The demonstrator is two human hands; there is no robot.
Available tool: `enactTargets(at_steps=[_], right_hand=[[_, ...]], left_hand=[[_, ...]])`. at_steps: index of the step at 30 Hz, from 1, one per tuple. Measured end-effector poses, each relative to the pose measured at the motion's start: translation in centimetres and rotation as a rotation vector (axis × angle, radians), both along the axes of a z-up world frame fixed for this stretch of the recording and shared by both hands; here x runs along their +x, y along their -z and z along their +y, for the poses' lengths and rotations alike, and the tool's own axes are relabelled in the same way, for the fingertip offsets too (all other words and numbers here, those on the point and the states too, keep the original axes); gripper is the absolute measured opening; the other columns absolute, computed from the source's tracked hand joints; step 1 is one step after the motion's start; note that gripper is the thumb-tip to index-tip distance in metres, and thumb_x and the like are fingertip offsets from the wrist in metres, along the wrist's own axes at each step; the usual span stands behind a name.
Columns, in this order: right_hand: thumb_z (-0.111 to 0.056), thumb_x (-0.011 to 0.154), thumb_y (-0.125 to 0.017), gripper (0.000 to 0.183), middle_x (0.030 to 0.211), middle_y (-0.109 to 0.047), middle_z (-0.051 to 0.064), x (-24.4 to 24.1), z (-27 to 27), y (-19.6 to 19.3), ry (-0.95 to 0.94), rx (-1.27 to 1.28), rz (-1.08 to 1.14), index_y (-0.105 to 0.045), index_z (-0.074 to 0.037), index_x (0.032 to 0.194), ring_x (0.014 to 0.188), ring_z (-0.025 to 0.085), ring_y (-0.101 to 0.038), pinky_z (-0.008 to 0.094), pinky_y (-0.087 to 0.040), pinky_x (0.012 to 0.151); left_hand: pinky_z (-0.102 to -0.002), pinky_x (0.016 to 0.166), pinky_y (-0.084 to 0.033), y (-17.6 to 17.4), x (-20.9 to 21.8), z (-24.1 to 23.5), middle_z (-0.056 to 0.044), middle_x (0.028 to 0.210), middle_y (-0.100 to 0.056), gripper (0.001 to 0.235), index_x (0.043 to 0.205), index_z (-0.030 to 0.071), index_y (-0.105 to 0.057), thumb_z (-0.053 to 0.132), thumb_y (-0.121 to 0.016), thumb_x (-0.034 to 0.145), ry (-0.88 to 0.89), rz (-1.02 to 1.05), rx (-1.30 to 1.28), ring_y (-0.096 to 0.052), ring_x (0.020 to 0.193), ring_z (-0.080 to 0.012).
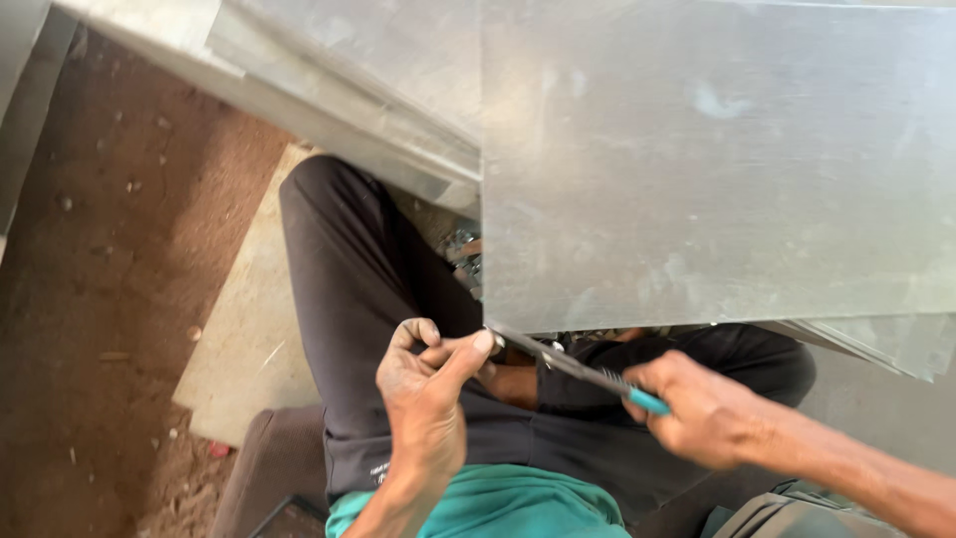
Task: The person sits on the floor and uses shears to cut small notches into the edges of metal sheets, handling them one at a time.
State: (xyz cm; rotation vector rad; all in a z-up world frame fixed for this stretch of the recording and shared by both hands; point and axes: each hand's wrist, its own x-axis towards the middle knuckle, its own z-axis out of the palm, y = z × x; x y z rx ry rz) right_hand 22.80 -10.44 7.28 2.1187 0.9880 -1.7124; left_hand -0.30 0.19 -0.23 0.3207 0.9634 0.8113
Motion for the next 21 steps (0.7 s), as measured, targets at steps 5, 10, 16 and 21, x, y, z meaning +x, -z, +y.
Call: enactTargets(at_steps=[5, 10, 16, 21], right_hand=[[-0.007, 0.068, -0.059, 0.013, 0.065, -0.066, 0.018, 0.0, -8.5, 1.0, 0.003, 0.172, -0.067, -0.065, -0.005, 0.079, 0.067, 0.034, -0.063, 0.043, -0.050, 0.064], [-0.010, 0.068, -0.061, 0.020, 0.069, -0.068, 0.019, -3.2, -18.0, 3.3, 0.242, 0.165, -0.126, -0.068, -0.006, 0.086, 0.068, 0.035, -0.064, 0.042, -0.053, 0.069], [-0.026, 0.075, -0.066, 0.025, 0.083, -0.074, 0.018, -9.7, -25.5, 10.7, 0.443, 0.188, -0.270, -0.079, -0.010, 0.089, 0.083, 0.034, -0.072, 0.042, -0.054, 0.080], [-0.020, 0.062, -0.075, 0.050, 0.101, -0.070, 0.025, -14.3, -29.0, 13.5, 0.705, 0.334, -0.506, -0.074, -0.006, 0.110, 0.096, 0.046, -0.064, 0.050, -0.048, 0.083]], left_hand=[[-0.029, 0.077, -0.059, -0.3, -1.2, 2.7, -0.008, 0.097, -0.069, 0.029, 0.105, -0.002, -0.063, 0.002, -0.074, 0.078, 0.536, 0.011, 0.231, -0.066, 0.088, -0.0141], [-0.025, 0.058, -0.037, 1.4, 3.7, 9.5, 0.003, 0.075, -0.052, 0.038, 0.084, 0.005, -0.063, 0.039, -0.063, 0.101, 0.521, 0.162, 0.296, -0.045, 0.066, -0.0094], [-0.027, 0.050, -0.021, -0.1, 6.0, 7.3, 0.012, 0.061, -0.037, 0.053, 0.062, 0.010, -0.051, 0.034, -0.068, 0.106, 0.321, 0.593, 0.612, -0.030, 0.055, -0.0027], [-0.028, 0.052, -0.029, -0.7, 3.6, -1.6, 0.004, 0.067, -0.050, 0.041, 0.074, 0.005, -0.060, 0.031, -0.065, 0.106, 0.392, 0.280, 0.384, -0.039, 0.057, -0.0063]])
